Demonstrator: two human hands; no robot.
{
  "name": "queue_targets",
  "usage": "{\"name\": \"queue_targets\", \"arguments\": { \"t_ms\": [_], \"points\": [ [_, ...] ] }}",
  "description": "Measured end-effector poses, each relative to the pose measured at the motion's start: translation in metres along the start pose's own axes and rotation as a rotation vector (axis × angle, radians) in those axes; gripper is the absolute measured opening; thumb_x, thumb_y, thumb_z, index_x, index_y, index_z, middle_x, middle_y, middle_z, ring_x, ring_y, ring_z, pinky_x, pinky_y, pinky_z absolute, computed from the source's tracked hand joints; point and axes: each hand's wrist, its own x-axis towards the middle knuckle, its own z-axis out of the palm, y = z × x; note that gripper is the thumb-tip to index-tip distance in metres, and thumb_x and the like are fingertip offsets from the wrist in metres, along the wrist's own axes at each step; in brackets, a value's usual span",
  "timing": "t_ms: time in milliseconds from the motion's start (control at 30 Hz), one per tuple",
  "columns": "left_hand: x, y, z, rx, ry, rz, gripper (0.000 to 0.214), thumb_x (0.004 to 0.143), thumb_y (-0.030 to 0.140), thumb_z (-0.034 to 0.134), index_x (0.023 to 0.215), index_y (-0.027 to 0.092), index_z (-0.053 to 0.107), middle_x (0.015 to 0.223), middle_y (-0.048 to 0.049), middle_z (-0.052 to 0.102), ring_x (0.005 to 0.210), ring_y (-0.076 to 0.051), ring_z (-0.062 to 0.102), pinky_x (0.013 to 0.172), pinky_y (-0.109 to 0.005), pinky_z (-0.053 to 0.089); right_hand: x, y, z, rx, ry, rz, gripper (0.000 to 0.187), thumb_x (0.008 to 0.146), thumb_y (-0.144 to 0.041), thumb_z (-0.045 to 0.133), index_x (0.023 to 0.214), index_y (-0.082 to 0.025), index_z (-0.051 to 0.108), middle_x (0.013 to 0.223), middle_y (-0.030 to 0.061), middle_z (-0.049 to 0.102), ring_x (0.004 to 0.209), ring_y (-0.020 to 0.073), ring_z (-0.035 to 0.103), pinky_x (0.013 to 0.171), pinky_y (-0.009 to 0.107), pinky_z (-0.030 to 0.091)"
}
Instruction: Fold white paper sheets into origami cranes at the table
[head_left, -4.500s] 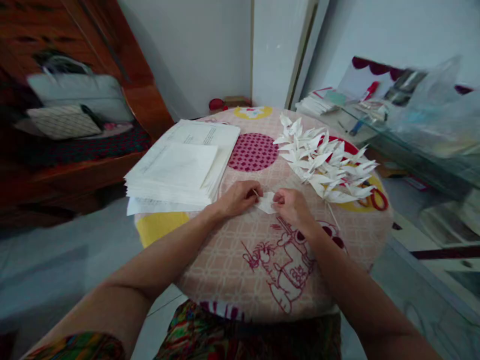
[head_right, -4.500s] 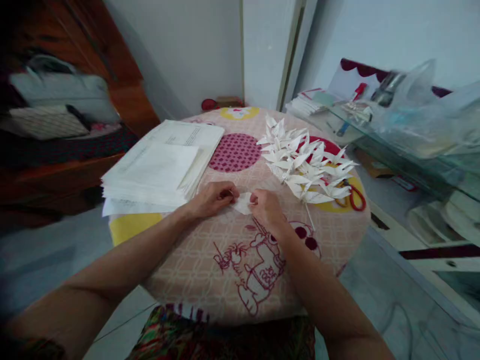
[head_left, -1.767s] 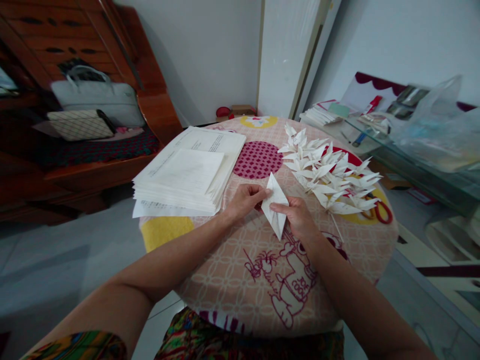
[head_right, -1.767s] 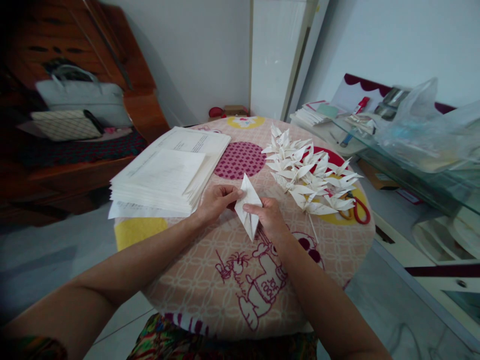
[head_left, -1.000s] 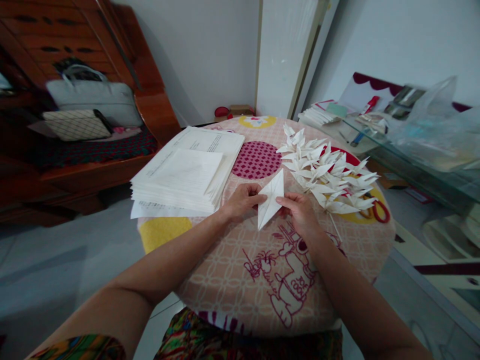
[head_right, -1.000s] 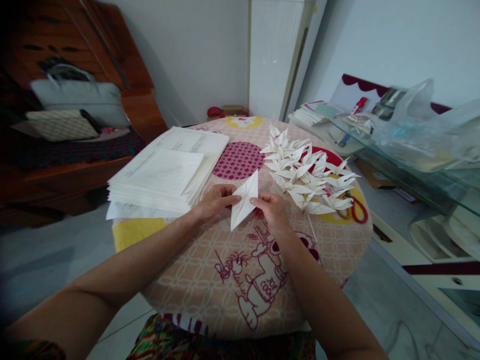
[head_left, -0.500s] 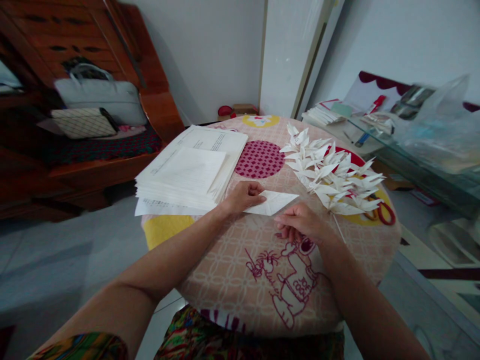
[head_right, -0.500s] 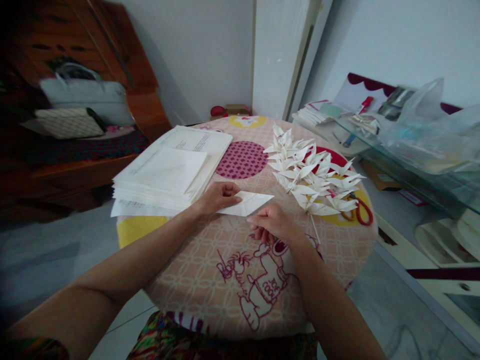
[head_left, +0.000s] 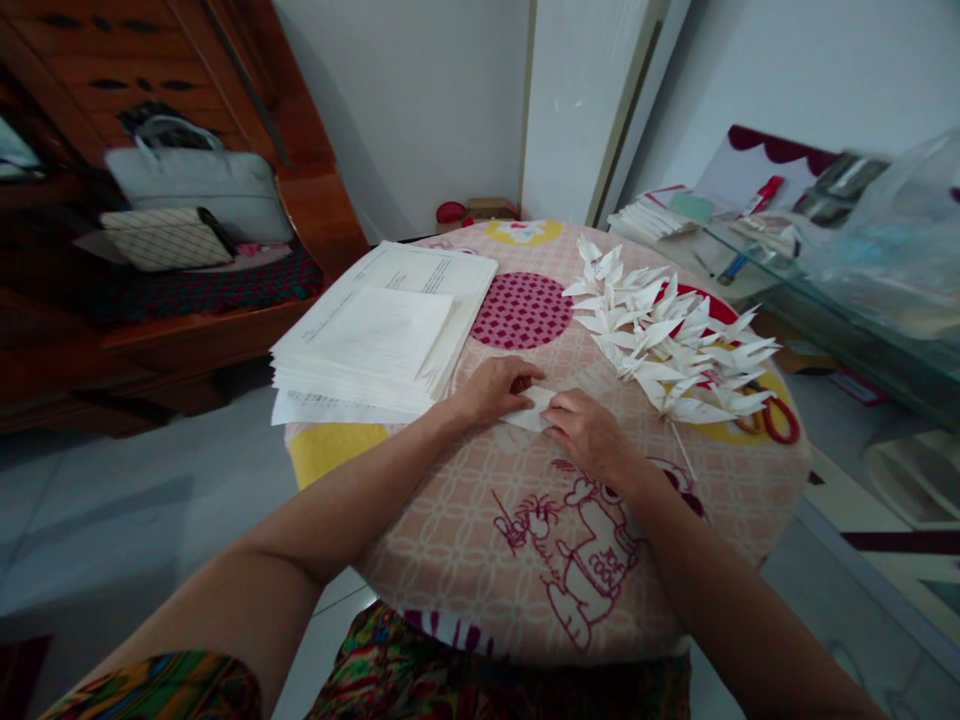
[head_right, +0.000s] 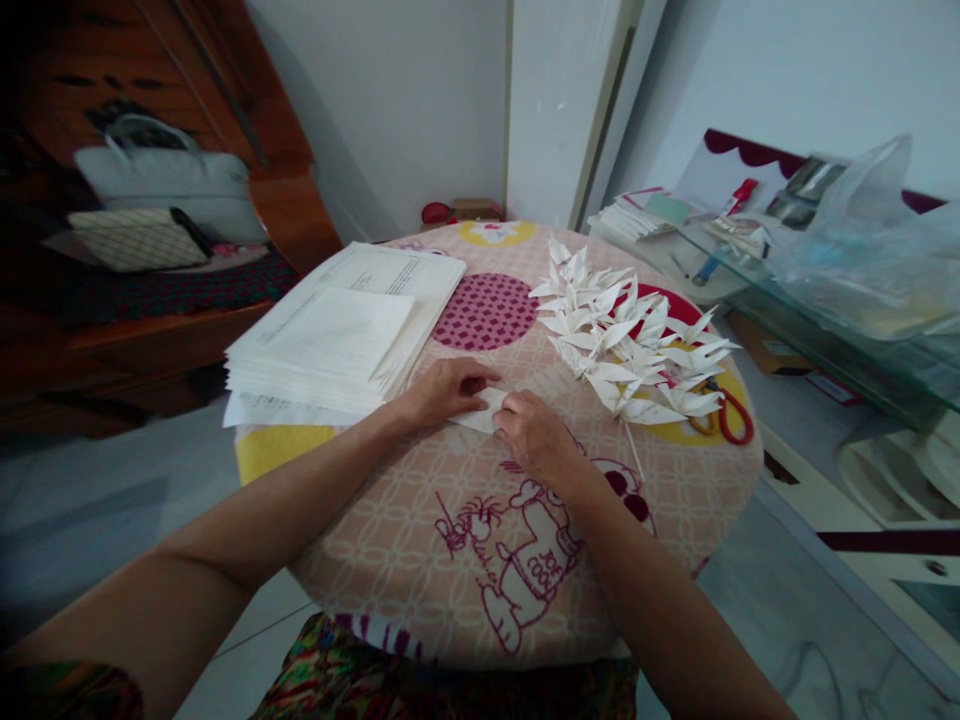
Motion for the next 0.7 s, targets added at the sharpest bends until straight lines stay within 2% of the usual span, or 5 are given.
{"name": "queue_targets", "arguments": {
  "t_ms": [100, 233, 467, 567, 700],
  "points": [
    [-0.004, 0.001, 0.0, 0.046, 0.003, 0.084, 0.029, 0.071, 0.005, 0.067, 0.099, 0.012, 0.072, 0.09, -0.0045, 0.068, 0.076, -0.012, 0.059, 0.071, -0.023, 0.045, 0.0, 0.0, -0.001, -0.017, -0.006, -0.033, 0.013, 0.088, -0.009, 0.061, 0.084, -0.018, 0.069, 0.091, 0.01, 0.064, 0.092, 0.0247, 0.056, 0.081, 0.038, 0.049],
    [-0.013, 0.005, -0.002, 0.015, -0.028, 0.176, 0.015, 0.081, 0.004, 0.059, 0.084, 0.014, 0.07, 0.081, -0.0029, 0.067, 0.075, -0.012, 0.059, 0.074, -0.024, 0.046, -0.001, 0.004, -0.002, -0.013, 0.005, -0.061, 0.014, 0.09, -0.011, 0.06, 0.082, -0.018, 0.069, 0.089, 0.0084, 0.064, 0.09, 0.0231, 0.056, 0.079, 0.036, 0.048],
    [-0.026, 0.009, -0.005, 0.067, -0.146, 0.236, 0.012, 0.083, 0.019, 0.07, 0.093, 0.013, 0.073, 0.092, -0.0062, 0.069, 0.084, -0.016, 0.064, 0.074, -0.026, 0.048, -0.002, 0.006, 0.0, -0.013, -0.018, -0.048, 0.015, 0.092, -0.013, 0.059, 0.083, -0.017, 0.07, 0.089, 0.009, 0.064, 0.088, 0.0223, 0.056, 0.077, 0.035, 0.047],
    [-0.029, 0.005, 0.0, 0.061, -0.116, 0.233, 0.01, 0.084, 0.021, 0.071, 0.089, 0.014, 0.075, 0.093, -0.007, 0.069, 0.086, -0.017, 0.065, 0.077, -0.026, 0.049, -0.001, 0.006, 0.0, -0.01, -0.031, -0.044, 0.018, 0.093, -0.013, 0.057, 0.081, -0.016, 0.07, 0.087, 0.0093, 0.064, 0.087, 0.0221, 0.056, 0.076, 0.034, 0.045],
    [-0.035, 0.005, 0.006, 0.067, -0.066, 0.224, 0.014, 0.086, 0.021, 0.069, 0.097, 0.017, 0.077, 0.096, -0.0066, 0.07, 0.091, -0.018, 0.065, 0.079, -0.027, 0.05, 0.0, 0.005, -0.002, -0.006, -0.027, -0.048, 0.024, 0.096, -0.015, 0.053, 0.078, -0.018, 0.07, 0.082, 0.0077, 0.062, 0.083, 0.021, 0.054, 0.074, 0.033, 0.044]
  ]
}}
